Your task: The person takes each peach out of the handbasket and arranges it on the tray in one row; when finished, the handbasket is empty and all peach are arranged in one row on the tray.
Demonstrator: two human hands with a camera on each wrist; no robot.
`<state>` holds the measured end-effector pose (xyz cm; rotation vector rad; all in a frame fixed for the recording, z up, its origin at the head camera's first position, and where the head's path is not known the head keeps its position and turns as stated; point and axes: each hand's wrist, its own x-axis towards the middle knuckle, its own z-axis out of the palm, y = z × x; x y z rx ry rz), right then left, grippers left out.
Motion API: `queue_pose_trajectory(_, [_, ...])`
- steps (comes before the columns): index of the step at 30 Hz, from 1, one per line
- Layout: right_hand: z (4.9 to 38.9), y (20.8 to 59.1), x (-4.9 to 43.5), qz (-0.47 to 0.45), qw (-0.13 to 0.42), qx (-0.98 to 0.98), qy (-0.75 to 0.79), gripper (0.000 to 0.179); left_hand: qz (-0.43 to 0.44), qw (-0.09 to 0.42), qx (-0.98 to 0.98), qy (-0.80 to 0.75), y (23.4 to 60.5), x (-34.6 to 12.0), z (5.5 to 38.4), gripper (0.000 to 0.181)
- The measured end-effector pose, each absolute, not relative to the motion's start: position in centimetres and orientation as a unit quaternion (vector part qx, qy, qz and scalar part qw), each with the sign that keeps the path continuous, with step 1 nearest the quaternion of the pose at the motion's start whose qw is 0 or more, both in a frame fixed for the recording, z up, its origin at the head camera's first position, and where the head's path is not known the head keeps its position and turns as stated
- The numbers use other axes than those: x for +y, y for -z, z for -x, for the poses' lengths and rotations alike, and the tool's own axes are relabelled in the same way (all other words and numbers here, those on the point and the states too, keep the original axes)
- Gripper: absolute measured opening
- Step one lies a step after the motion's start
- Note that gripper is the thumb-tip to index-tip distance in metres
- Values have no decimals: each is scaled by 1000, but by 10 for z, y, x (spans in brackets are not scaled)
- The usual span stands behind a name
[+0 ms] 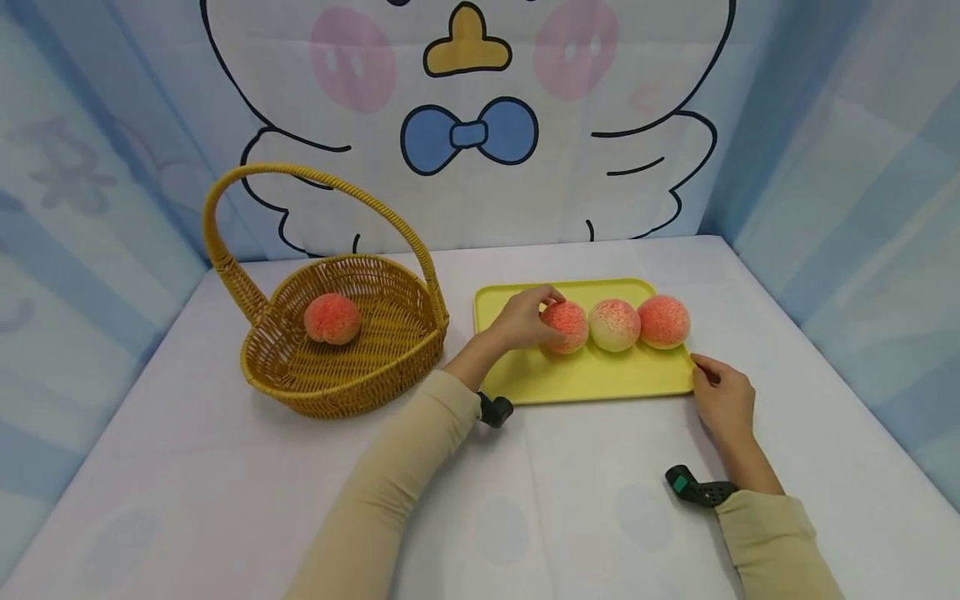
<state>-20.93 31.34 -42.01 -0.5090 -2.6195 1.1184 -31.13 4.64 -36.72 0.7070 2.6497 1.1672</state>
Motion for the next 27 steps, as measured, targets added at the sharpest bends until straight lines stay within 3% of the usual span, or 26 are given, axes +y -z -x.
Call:
queue_pose_trajectory(9, [211,420,313,179,115,-899,-383,36,-245,79,878,-403,372,46,312,50])
queue_pose_trajectory(16, [211,420,312,179,111,-900,-382,36,-263,58,878,-395,369,35,303,70])
queue_pose_trajectory(27, [211,417,309,184,103,-902,-377,37,-289,2,864,-413,316,-18,274,55])
